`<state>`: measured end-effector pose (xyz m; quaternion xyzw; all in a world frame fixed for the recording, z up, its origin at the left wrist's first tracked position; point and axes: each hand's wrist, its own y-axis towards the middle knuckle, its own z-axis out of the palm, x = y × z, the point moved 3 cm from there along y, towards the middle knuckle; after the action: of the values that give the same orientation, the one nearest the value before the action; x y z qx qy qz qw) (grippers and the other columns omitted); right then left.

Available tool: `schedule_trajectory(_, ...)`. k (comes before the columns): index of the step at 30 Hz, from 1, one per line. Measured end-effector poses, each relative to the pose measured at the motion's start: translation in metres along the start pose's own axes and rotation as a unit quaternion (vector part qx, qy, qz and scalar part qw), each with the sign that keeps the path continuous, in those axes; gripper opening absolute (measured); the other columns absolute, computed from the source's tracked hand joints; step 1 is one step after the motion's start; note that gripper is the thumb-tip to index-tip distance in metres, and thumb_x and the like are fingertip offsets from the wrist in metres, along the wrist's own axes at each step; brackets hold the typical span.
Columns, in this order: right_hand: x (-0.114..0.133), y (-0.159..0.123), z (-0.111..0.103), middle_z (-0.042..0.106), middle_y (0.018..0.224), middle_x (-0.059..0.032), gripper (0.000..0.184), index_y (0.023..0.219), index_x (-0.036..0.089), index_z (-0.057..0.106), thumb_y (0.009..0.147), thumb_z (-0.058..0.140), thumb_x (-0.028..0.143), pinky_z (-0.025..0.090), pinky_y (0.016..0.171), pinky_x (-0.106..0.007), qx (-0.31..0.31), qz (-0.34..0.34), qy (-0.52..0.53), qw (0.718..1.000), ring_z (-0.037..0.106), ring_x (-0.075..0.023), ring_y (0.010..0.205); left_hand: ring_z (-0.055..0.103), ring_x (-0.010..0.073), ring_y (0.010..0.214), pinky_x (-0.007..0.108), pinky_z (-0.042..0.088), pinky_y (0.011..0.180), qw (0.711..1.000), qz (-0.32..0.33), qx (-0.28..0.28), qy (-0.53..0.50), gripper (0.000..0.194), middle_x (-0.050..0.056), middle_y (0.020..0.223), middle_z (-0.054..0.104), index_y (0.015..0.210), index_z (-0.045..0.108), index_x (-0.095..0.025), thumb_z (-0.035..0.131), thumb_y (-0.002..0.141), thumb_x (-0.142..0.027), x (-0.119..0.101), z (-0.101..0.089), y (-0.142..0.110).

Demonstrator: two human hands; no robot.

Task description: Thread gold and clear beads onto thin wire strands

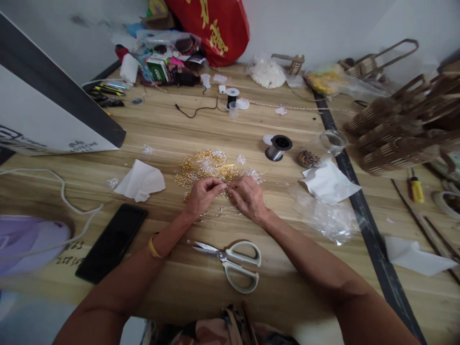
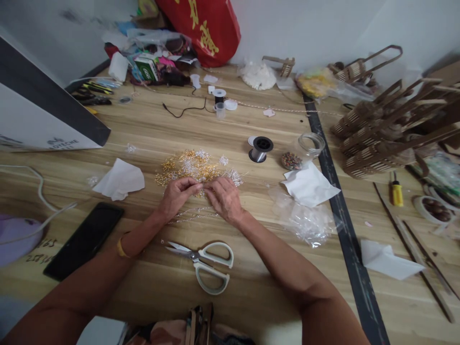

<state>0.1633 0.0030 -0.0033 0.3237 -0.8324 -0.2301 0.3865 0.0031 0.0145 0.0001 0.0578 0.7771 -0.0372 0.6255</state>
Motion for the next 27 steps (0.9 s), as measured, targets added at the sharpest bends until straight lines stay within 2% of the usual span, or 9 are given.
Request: schedule_trajectory(27,-0.0025,-0.0007,0.0021,0.062,0.090,-0.0060,0.009,0.096,0.021,0.056,0.091,0.049,0.023,0.046,0.080,-0.037,0.009,0.012,0.002,1.000,0.056,-0.0192,0.087,0.052,0.0119,0.062,0.023,0.041,0.061,1.000,0.008,0.003,0.012,0.023,0.000,0.065,0.061,0.071,0.066,-0.014,0.067,0.073,-0.037,0.0046,-0.0017,0.0020)
